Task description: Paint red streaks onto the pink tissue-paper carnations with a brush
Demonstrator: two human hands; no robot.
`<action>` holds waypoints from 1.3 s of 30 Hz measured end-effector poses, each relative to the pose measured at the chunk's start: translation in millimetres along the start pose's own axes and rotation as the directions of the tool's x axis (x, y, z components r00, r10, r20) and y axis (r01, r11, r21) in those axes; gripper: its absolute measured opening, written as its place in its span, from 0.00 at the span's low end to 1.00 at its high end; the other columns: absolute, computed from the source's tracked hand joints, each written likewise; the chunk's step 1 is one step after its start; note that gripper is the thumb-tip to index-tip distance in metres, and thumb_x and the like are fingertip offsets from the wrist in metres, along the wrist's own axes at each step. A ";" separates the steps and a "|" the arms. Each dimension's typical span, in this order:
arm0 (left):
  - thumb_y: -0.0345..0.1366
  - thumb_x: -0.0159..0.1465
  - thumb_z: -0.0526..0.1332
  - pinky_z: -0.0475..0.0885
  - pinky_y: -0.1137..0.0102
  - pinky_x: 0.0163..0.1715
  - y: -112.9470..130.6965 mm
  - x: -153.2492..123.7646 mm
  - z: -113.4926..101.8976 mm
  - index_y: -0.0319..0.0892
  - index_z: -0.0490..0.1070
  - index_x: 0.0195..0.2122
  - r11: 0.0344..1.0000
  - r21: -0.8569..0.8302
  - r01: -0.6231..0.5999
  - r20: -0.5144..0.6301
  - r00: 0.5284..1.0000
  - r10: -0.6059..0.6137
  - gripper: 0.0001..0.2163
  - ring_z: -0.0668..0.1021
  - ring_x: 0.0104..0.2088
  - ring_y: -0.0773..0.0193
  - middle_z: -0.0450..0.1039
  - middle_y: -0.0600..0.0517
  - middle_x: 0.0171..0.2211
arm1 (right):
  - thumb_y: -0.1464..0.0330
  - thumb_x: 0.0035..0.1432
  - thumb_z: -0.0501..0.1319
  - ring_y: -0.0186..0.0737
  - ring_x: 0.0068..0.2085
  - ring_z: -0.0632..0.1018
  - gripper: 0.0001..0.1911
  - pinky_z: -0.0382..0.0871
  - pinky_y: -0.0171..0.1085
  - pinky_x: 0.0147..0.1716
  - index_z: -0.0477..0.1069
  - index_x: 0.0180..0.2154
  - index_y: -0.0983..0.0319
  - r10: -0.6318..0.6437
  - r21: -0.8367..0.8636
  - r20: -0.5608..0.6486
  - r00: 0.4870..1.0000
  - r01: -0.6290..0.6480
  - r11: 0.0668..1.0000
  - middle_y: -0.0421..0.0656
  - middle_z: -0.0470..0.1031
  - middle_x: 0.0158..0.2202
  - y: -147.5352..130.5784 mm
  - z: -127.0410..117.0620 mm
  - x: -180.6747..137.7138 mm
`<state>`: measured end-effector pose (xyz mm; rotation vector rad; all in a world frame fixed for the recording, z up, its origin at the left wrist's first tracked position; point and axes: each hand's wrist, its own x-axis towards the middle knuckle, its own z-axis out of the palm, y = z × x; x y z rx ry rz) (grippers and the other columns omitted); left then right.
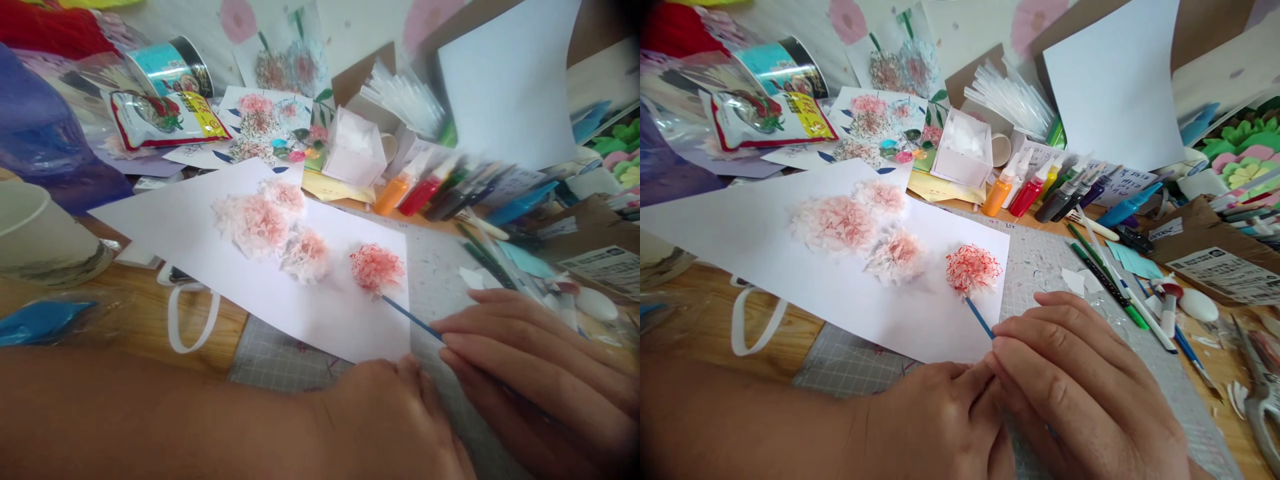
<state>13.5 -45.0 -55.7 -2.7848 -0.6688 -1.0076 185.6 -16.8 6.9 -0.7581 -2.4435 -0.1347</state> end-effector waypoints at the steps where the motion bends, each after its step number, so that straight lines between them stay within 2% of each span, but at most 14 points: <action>1: 0.27 0.48 0.64 0.69 0.67 0.15 -0.7 -0.4 -0.3 0.42 0.68 0.22 1.000 0.004 -0.013 -0.005 1.000 0.013 0.05 0.78 0.25 0.53 0.78 0.44 0.25 | 0.78 0.57 0.65 0.42 0.43 0.81 0.10 0.76 0.50 0.54 0.74 0.41 0.62 -0.011 0.007 0.006 1.000 0.011 1.000 0.42 0.81 0.40 0.4 -1.2 -0.6; 4: 0.28 0.48 0.63 0.69 0.67 0.15 -1.1 -1.7 -0.2 0.40 0.71 0.23 1.000 0.016 0.014 -0.027 1.000 -0.013 0.03 0.77 0.24 0.55 0.76 0.45 0.23 | 0.80 0.56 0.66 0.41 0.45 0.80 0.13 0.74 0.52 0.57 0.73 0.42 0.64 0.007 0.026 0.020 1.000 -0.007 1.000 0.43 0.79 0.43 -0.1 -4.3 -5.6; 7: 0.29 0.49 0.62 0.71 0.68 0.16 -0.2 -1.9 -0.3 0.37 0.73 0.25 0.998 0.023 0.056 -0.029 0.998 -0.055 0.02 0.76 0.23 0.58 0.75 0.47 0.23 | 0.76 0.57 0.66 0.43 0.46 0.80 0.13 0.71 0.55 0.59 0.73 0.45 0.60 0.061 0.022 0.057 0.997 -0.062 0.998 0.42 0.80 0.44 -2.1 -5.9 -10.2; 9: 0.29 0.49 0.63 0.71 0.67 0.16 -0.1 -1.3 -1.4 0.39 0.72 0.24 0.999 0.030 0.030 -0.018 0.999 -0.029 0.01 0.76 0.23 0.58 0.75 0.48 0.23 | 0.75 0.57 0.66 0.43 0.45 0.81 0.13 0.71 0.54 0.59 0.74 0.45 0.60 0.075 0.027 0.057 0.996 -0.077 0.997 0.42 0.80 0.44 -3.1 -5.5 -10.0; 11: 0.28 0.48 0.64 0.71 0.66 0.16 -0.6 -0.5 -3.1 0.42 0.70 0.23 1.000 0.026 -0.016 0.002 1.000 0.016 0.04 0.77 0.25 0.55 0.76 0.47 0.23 | 0.77 0.57 0.66 0.42 0.43 0.81 0.12 0.74 0.53 0.57 0.74 0.43 0.61 0.063 0.038 0.028 0.998 -0.064 0.997 0.42 0.80 0.43 -3.6 -4.4 -7.9; 14: 0.28 0.47 0.65 0.71 0.66 0.16 -1.4 0.2 -4.1 0.43 0.67 0.20 1.000 0.020 -0.019 0.023 1.000 0.018 0.07 0.79 0.27 0.51 0.77 0.46 0.23 | 0.79 0.57 0.65 0.41 0.43 0.81 0.12 0.75 0.51 0.56 0.74 0.42 0.62 0.046 0.036 0.000 0.999 -0.046 0.998 0.42 0.80 0.41 -3.8 -3.4 -5.5; 19: 0.28 0.48 0.65 0.67 0.67 0.14 -1.0 -0.3 -1.6 0.41 0.72 0.25 0.999 0.037 -0.003 0.026 1.000 0.002 0.03 0.77 0.24 0.54 0.78 0.45 0.25 | 0.77 0.58 0.65 0.40 0.45 0.80 0.12 0.71 0.52 0.59 0.73 0.44 0.62 0.047 0.035 0.026 0.999 -0.048 0.998 0.42 0.79 0.43 -5.2 -3.5 -6.3; 23: 0.28 0.49 0.64 0.69 0.66 0.16 0.0 -0.3 -1.5 0.43 0.67 0.21 1.000 -0.027 -0.010 0.017 1.000 0.010 0.06 0.76 0.23 0.55 0.75 0.48 0.22 | 0.79 0.59 0.64 0.39 0.45 0.79 0.10 0.73 0.52 0.56 0.73 0.42 0.63 0.009 0.034 0.025 1.000 -0.010 0.999 0.43 0.79 0.42 -5.7 -1.5 -5.2; 27: 0.27 0.50 0.66 0.70 0.66 0.16 1.7 -0.1 -2.6 0.42 0.67 0.21 1.000 -0.005 0.028 0.024 0.999 -0.027 0.08 0.78 0.26 0.54 0.76 0.47 0.24 | 0.77 0.58 0.65 0.41 0.45 0.79 0.11 0.72 0.55 0.57 0.74 0.43 0.61 0.040 0.032 0.028 0.999 -0.040 0.999 0.42 0.80 0.42 -7.0 -2.7 -10.6; 30: 0.26 0.51 0.66 0.72 0.66 0.17 1.9 0.0 -2.4 0.43 0.66 0.20 0.999 -0.032 0.001 0.012 1.000 -0.001 0.09 0.79 0.27 0.53 0.77 0.46 0.25 | 0.74 0.58 0.66 0.43 0.46 0.80 0.11 0.69 0.58 0.60 0.75 0.44 0.58 0.113 0.033 0.049 0.992 -0.114 0.993 0.42 0.80 0.44 -9.8 -6.9 -17.1; 33: 0.26 0.52 0.65 0.71 0.66 0.16 1.7 0.0 -2.1 0.41 0.70 0.23 1.000 -0.010 -0.004 0.013 1.000 0.004 0.06 0.79 0.26 0.53 0.77 0.46 0.24 | 0.72 0.58 0.66 0.45 0.46 0.80 0.12 0.68 0.59 0.61 0.75 0.45 0.56 0.165 0.040 0.061 0.984 -0.168 0.985 0.41 0.80 0.45 -11.7 -10.2 -19.7; 39: 0.27 0.52 0.64 0.71 0.67 0.18 0.4 -0.2 -3.8 0.39 0.74 0.26 1.000 0.002 0.019 -0.011 1.000 -0.019 0.02 0.78 0.27 0.55 0.77 0.46 0.26 | 0.70 0.58 0.67 0.43 0.44 0.81 0.12 0.70 0.57 0.60 0.75 0.45 0.55 0.106 0.008 0.085 0.991 -0.107 0.994 0.41 0.81 0.43 -5.4 -10.0 -20.2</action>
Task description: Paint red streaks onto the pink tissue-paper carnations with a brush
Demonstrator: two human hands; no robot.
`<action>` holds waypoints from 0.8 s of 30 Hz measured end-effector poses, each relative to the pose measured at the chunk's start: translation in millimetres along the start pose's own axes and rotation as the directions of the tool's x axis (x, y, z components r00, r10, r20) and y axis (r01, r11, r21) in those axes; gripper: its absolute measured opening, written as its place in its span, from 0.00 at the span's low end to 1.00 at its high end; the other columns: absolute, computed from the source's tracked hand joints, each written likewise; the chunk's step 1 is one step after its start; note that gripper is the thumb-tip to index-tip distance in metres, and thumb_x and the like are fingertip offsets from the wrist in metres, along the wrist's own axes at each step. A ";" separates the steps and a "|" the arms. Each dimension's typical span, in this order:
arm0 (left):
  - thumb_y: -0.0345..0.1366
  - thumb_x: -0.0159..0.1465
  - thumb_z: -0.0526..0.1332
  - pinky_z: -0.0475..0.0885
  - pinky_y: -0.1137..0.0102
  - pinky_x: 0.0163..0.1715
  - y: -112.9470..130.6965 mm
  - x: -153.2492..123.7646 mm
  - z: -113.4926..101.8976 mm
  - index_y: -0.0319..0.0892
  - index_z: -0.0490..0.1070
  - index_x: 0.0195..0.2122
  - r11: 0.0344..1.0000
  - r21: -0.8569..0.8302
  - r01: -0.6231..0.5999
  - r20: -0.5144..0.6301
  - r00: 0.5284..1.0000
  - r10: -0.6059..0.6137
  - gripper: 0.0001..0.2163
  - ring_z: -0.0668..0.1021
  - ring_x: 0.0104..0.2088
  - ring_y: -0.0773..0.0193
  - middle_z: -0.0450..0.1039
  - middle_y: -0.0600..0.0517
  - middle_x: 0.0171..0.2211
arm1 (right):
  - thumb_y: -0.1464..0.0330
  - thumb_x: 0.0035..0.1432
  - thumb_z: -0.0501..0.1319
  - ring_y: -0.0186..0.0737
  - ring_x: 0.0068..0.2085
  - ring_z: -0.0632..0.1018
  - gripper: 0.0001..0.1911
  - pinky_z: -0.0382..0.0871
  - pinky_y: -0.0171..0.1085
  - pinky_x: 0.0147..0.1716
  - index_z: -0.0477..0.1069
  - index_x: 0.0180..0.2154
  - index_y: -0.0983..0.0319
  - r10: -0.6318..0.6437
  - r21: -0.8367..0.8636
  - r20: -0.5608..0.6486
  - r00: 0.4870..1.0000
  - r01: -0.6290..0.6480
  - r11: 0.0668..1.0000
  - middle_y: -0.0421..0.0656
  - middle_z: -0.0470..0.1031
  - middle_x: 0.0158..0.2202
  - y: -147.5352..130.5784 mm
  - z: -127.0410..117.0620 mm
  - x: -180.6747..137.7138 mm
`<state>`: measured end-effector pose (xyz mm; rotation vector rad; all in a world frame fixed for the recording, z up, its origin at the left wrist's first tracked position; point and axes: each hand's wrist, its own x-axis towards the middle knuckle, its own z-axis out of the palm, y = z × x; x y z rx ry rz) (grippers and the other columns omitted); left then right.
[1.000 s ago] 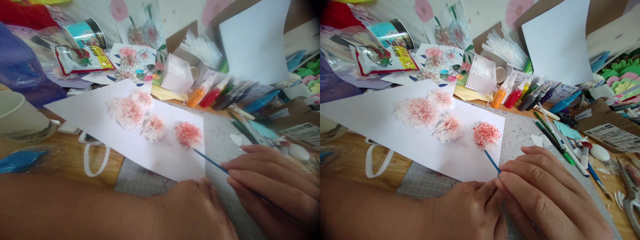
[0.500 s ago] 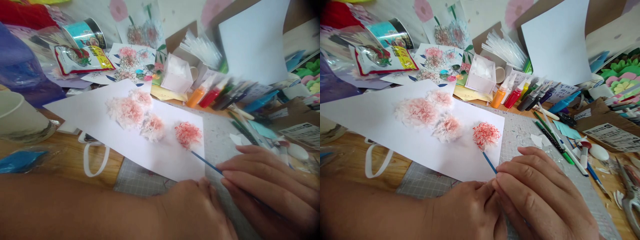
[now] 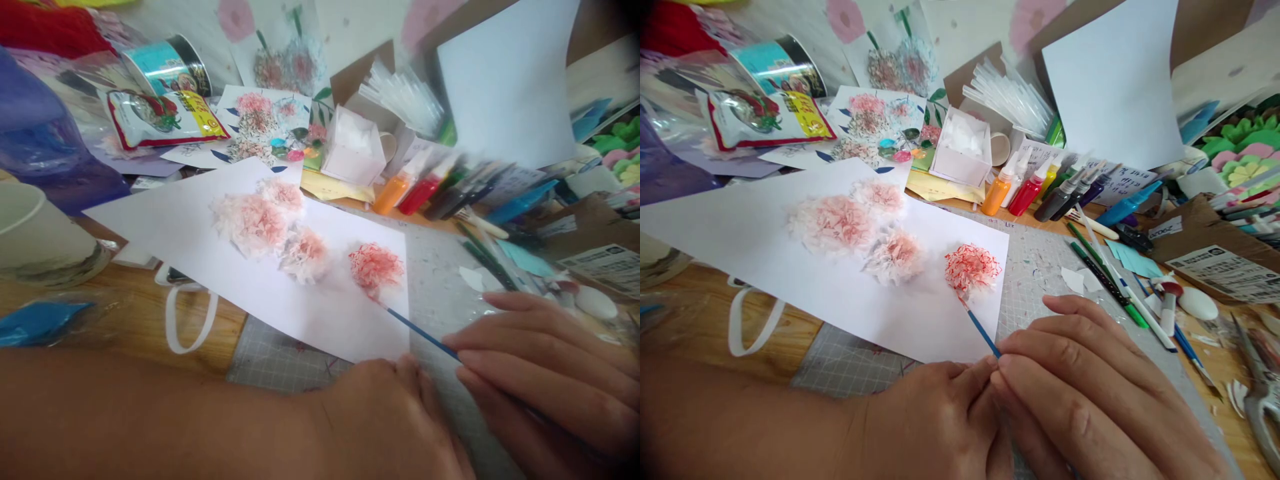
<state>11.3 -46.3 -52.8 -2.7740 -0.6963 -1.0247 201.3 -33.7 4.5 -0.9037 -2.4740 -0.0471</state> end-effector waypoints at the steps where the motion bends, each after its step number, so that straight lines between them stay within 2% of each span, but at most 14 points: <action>1: 0.27 0.51 0.64 0.72 0.67 0.18 -0.2 -0.3 0.0 0.39 0.74 0.26 1.000 0.011 -0.005 -0.009 1.000 0.005 0.02 0.79 0.27 0.55 0.78 0.46 0.26 | 0.70 0.58 0.67 0.43 0.44 0.81 0.12 0.70 0.57 0.60 0.75 0.44 0.53 0.015 -0.007 0.004 1.000 -0.015 1.000 0.40 0.81 0.42 2.2 -0.5 -1.3; 3: 0.28 0.50 0.64 0.73 0.67 0.17 -0.2 -1.3 0.7 0.38 0.74 0.25 1.000 0.016 -0.013 -0.002 1.000 0.013 0.01 0.79 0.27 0.54 0.78 0.45 0.25 | 0.70 0.57 0.67 0.43 0.43 0.82 0.11 0.69 0.58 0.61 0.75 0.42 0.51 0.051 -0.021 0.025 0.998 -0.051 0.998 0.40 0.82 0.42 7.0 -2.6 -4.9; 7: 0.30 0.50 0.64 0.75 0.68 0.17 0.4 -3.0 2.9 0.38 0.75 0.27 1.000 0.020 -0.007 -0.001 1.000 0.007 0.03 0.82 0.31 0.52 0.82 0.39 0.32 | 0.71 0.56 0.68 0.42 0.42 0.82 0.14 0.70 0.55 0.62 0.76 0.43 0.49 0.052 -0.023 0.038 0.998 -0.051 0.998 0.38 0.82 0.42 13.5 -7.4 -9.5; 13: 0.31 0.50 0.64 0.77 0.65 0.19 0.1 0.4 0.9 0.39 0.76 0.27 0.993 0.078 -0.083 0.098 0.992 0.076 0.03 0.83 0.33 0.47 0.83 0.38 0.34 | 0.71 0.56 0.68 0.42 0.43 0.83 0.15 0.72 0.54 0.60 0.75 0.45 0.50 0.086 0.003 0.016 0.996 -0.086 0.996 0.38 0.82 0.43 14.0 -6.3 -2.9; 20: 0.30 0.49 0.64 0.72 0.68 0.16 0.7 -1.3 2.6 0.39 0.75 0.25 0.997 0.047 -0.059 0.081 0.995 0.055 0.02 0.81 0.29 0.51 0.82 0.39 0.32 | 0.71 0.55 0.69 0.43 0.43 0.83 0.17 0.70 0.56 0.61 0.75 0.45 0.49 0.056 -0.024 0.031 0.998 -0.055 0.998 0.39 0.82 0.43 16.2 -9.7 -6.6; 24: 0.29 0.50 0.63 0.69 0.69 0.14 1.1 -2.4 4.9 0.40 0.74 0.26 1.000 0.025 -0.015 0.021 1.000 0.014 0.03 0.81 0.28 0.52 0.80 0.41 0.29 | 0.70 0.57 0.68 0.42 0.44 0.82 0.15 0.70 0.55 0.62 0.75 0.46 0.51 0.042 0.000 0.037 0.998 -0.042 0.999 0.38 0.82 0.43 14.5 -9.3 -7.3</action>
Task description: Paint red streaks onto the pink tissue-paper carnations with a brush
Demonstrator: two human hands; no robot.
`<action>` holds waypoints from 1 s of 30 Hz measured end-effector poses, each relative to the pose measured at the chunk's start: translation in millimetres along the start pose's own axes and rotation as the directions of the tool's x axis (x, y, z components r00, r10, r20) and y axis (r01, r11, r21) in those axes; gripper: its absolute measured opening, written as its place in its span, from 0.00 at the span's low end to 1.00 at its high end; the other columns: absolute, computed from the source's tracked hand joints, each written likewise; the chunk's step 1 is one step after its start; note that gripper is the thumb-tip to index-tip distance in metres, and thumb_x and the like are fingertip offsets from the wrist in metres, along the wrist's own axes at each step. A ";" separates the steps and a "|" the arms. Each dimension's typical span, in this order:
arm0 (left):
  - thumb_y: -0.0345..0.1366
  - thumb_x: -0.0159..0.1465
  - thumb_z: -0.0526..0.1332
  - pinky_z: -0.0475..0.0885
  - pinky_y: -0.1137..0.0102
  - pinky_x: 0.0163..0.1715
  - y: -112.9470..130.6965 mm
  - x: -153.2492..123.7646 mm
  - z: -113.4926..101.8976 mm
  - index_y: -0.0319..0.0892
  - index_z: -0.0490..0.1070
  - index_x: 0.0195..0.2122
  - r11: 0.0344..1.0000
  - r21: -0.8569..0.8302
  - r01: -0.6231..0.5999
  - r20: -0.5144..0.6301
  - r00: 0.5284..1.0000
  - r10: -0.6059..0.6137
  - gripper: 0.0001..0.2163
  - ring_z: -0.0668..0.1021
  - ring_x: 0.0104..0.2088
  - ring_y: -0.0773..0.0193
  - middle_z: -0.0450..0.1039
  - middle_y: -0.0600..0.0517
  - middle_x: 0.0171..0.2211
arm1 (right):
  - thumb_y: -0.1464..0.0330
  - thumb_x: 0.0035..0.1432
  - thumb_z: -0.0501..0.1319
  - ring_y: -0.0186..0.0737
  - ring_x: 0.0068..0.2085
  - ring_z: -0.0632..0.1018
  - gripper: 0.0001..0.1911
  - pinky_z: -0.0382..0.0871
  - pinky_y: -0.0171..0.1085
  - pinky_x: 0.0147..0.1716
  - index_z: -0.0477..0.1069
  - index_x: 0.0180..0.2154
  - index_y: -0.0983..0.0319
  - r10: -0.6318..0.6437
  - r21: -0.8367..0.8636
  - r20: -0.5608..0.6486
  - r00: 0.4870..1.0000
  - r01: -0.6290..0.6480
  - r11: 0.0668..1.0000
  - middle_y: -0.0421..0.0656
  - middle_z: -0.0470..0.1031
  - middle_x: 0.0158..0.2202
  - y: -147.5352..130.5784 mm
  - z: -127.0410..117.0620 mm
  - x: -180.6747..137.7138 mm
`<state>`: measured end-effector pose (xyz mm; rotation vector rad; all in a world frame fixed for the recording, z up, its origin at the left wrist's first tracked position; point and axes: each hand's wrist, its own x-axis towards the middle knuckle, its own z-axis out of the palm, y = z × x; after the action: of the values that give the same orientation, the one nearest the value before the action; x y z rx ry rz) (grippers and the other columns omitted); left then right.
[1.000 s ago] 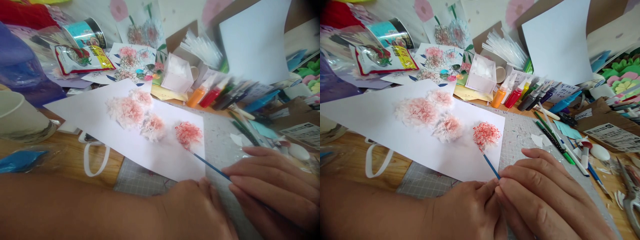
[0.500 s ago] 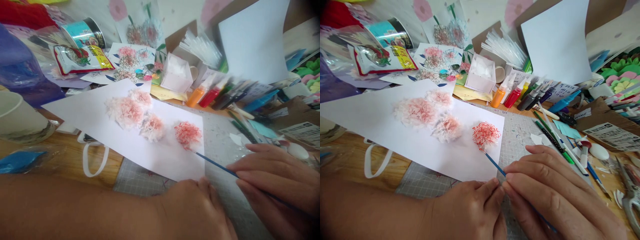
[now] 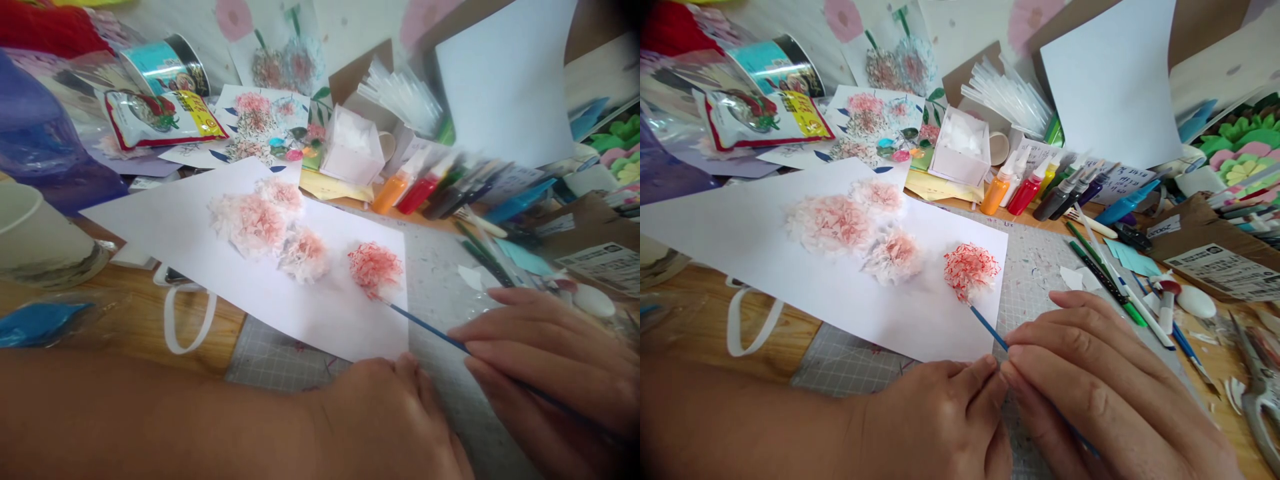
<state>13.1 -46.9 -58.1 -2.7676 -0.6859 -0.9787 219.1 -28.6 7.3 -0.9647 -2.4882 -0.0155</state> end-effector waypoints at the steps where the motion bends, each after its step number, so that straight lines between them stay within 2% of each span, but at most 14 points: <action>1: 0.29 0.50 0.63 0.69 0.69 0.14 -0.5 0.2 -0.1 0.39 0.74 0.27 1.000 0.007 0.003 -0.011 1.000 -0.003 0.03 0.81 0.29 0.52 0.80 0.41 0.29 | 0.70 0.57 0.68 0.42 0.44 0.82 0.15 0.70 0.55 0.62 0.75 0.46 0.50 0.005 0.002 0.000 1.000 -0.005 1.000 0.38 0.82 0.43 0.1 0.1 -0.5; 6: 0.31 0.50 0.64 0.75 0.65 0.18 -2.5 -0.1 -3.5 0.40 0.73 0.26 0.998 0.029 -0.056 0.034 0.998 0.055 0.03 0.83 0.34 0.47 0.82 0.37 0.35 | 0.70 0.55 0.69 0.44 0.44 0.83 0.15 0.70 0.56 0.62 0.76 0.44 0.48 0.057 -0.024 0.014 0.998 -0.057 0.998 0.38 0.82 0.43 3.1 -1.0 -4.0; 11: 0.30 0.50 0.63 0.78 0.64 0.21 0.0 -2.4 -1.5 0.40 0.73 0.27 0.999 0.029 -0.018 -0.027 0.999 0.019 0.04 0.83 0.35 0.47 0.83 0.37 0.36 | 0.70 0.58 0.67 0.40 0.44 0.82 0.13 0.71 0.53 0.61 0.75 0.44 0.51 0.059 -0.003 -0.024 0.998 -0.059 0.998 0.37 0.82 0.42 0.6 0.4 2.4; 14: 0.28 0.49 0.62 0.77 0.65 0.20 1.7 -3.3 2.3 0.39 0.73 0.29 1.000 0.020 0.024 -0.057 0.998 -0.023 0.05 0.83 0.34 0.49 0.82 0.38 0.35 | 0.72 0.59 0.65 0.37 0.44 0.81 0.12 0.71 0.51 0.61 0.73 0.44 0.53 0.010 0.033 -0.023 1.000 -0.009 0.999 0.37 0.82 0.41 -1.8 0.8 7.3; 17: 0.27 0.50 0.61 0.76 0.64 0.21 1.6 -3.8 3.2 0.40 0.71 0.29 0.999 -0.005 0.039 -0.088 0.995 -0.039 0.05 0.82 0.34 0.49 0.82 0.38 0.36 | 0.71 0.60 0.65 0.38 0.43 0.81 0.12 0.70 0.52 0.61 0.73 0.45 0.54 0.020 0.034 -0.026 0.999 -0.019 0.999 0.37 0.81 0.42 -3.7 0.1 10.4; 20: 0.27 0.51 0.60 0.76 0.65 0.23 -0.6 -2.2 -1.3 0.39 0.73 0.30 0.999 0.015 0.037 -0.073 0.997 -0.035 0.05 0.82 0.35 0.50 0.82 0.38 0.37 | 0.73 0.60 0.64 0.38 0.43 0.81 0.10 0.70 0.50 0.60 0.72 0.43 0.56 -0.002 0.009 -0.070 0.998 0.003 1.000 0.38 0.81 0.41 -7.1 0.9 15.7; 24: 0.26 0.52 0.61 0.71 0.68 0.19 -3.2 1.6 -7.8 0.39 0.72 0.27 0.999 -0.010 0.032 -0.019 0.999 -0.032 0.03 0.80 0.32 0.54 0.81 0.42 0.33 | 0.77 0.58 0.63 0.36 0.41 0.81 0.09 0.72 0.46 0.59 0.71 0.40 0.60 -0.067 -0.005 -0.124 0.990 0.067 0.998 0.39 0.80 0.38 -13.6 5.8 25.6; 30: 0.25 0.52 0.61 0.69 0.69 0.18 -3.7 -0.5 -4.8 0.38 0.72 0.29 0.999 -0.017 0.032 -0.052 0.998 -0.033 0.04 0.80 0.33 0.53 0.80 0.41 0.34 | 0.77 0.58 0.63 0.34 0.41 0.81 0.07 0.70 0.43 0.60 0.71 0.38 0.61 -0.084 -0.038 -0.152 0.985 0.079 0.996 0.40 0.80 0.37 -15.5 7.5 26.8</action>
<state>8.4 -45.1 -54.8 -2.7424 -0.7208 -1.0629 188.7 -22.0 14.5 -0.8406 -2.3899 -0.1507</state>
